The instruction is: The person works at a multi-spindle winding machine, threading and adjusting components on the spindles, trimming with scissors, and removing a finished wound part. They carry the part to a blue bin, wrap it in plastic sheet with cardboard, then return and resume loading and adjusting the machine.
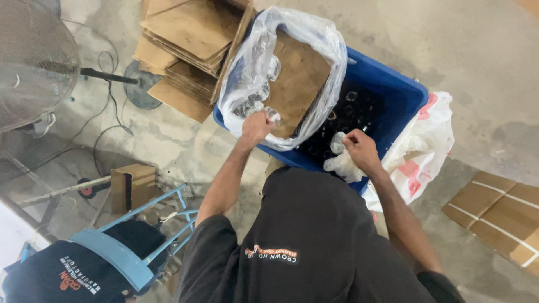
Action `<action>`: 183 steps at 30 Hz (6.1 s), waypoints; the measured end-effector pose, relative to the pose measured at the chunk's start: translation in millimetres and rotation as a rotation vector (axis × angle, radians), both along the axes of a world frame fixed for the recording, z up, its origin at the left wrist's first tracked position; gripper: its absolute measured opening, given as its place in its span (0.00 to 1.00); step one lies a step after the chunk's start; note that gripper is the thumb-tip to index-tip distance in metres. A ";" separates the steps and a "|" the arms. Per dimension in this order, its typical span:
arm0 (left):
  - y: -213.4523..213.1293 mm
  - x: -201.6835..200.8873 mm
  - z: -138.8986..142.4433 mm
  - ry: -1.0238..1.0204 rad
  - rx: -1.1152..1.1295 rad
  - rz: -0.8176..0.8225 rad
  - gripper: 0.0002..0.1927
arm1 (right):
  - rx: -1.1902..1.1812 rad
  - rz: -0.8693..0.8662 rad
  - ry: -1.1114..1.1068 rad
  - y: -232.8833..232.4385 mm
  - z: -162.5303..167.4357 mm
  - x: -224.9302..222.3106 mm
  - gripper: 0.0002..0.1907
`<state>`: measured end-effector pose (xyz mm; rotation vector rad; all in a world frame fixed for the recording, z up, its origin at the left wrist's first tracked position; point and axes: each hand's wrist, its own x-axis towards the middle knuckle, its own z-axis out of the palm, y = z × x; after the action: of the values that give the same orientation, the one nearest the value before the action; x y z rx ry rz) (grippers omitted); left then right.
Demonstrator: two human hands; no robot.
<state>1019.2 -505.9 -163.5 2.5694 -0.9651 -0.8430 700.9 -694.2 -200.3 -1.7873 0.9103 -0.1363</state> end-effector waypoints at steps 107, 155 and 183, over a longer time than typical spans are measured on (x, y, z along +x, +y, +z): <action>-60.5 52.9 11.2 -0.182 0.054 0.432 0.19 | 0.216 -0.057 -0.172 -3.3 16.7 -20.1 0.10; 23.6 61.1 0.9 -0.047 -0.036 0.082 0.14 | 0.473 -0.189 -0.237 8.1 3.8 15.1 0.06; -13.5 -65.0 -16.3 -0.371 -0.226 -0.188 0.29 | -0.053 0.021 -0.046 27.0 20.7 8.2 0.09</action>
<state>954.2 -519.4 -179.8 2.5085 -1.3384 -0.2749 709.0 -667.2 -179.7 -1.8352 0.8627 -0.1891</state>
